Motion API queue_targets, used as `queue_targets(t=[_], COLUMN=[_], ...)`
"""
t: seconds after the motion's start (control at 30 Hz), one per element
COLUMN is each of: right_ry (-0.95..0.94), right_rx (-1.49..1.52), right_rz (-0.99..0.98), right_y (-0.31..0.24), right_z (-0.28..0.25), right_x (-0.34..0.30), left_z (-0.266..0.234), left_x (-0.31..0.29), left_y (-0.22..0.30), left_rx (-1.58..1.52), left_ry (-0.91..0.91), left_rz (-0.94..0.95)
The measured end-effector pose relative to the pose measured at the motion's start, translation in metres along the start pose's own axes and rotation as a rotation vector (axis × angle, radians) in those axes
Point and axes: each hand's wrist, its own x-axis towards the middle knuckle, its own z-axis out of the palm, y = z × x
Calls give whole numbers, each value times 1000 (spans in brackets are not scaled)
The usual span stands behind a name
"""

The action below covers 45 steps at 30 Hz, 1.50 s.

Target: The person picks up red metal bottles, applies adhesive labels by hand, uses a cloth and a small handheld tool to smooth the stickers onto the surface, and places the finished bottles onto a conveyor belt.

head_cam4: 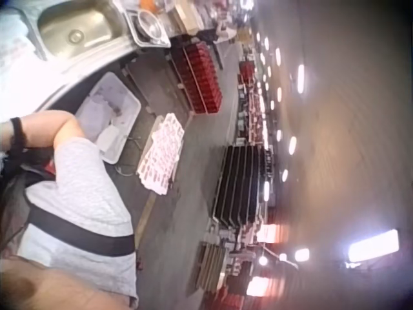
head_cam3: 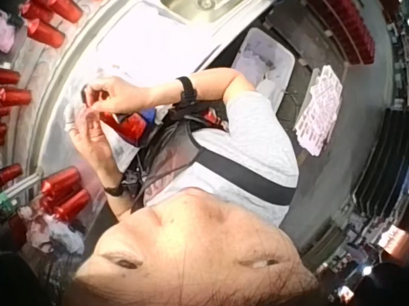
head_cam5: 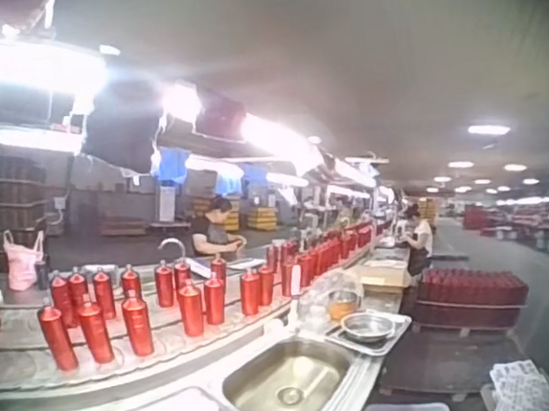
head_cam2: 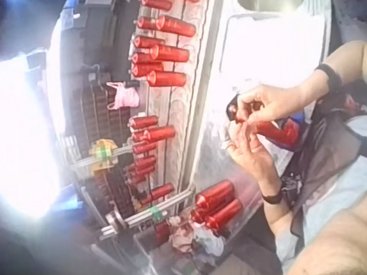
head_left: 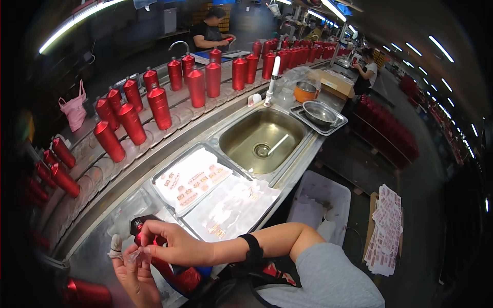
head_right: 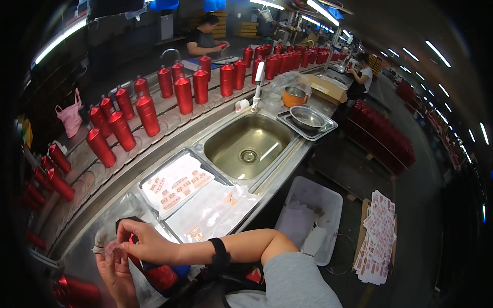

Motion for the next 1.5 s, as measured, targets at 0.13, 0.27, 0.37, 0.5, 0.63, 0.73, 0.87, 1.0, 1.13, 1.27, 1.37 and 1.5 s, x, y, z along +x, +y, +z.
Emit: queue_targets(t=[0.13,0.27,0.37,0.5,0.63,0.73,0.87,1.0,1.13,1.27,1.37,1.5], right_ry=[-68,-233,-256,-193,-227,-270,-227,-239,-247,-253,-261,-278], right_rx=[-50,-146,-197,-416,-439,-372,-374,-362,-350,-339,-337,-364], right_rz=[28,127,156,-105,-104,46,41,87,109,136,152,171], right_y=[8,17,22,26,18,21,27,32,34,38,41,45], right_z=[19,28,27,31,37,33,29,26,24,23,23,23], right_x=[-17,-25,-29,-27,-29,-29,-27,-27,-27,-27,-28,-29], left_z=[-24,-43,-58,-63,-71,-70,-62,-67,-71,-75,-76,-78], left_x=[-12,-21,-24,-31,-35,-40,-37,-29,-23,-20,-19,-18], left_y=[6,11,18,29,22,32,28,18,10,3,0,-1], left_rx=[78,166,364,599,668,680,656,625,625,622,590,591], left_ry=[36,107,90,-37,-86,-160,-118,-34,5,15,37,35], left_rz=[81,138,205,113,130,15,19,67,125,124,120,104])
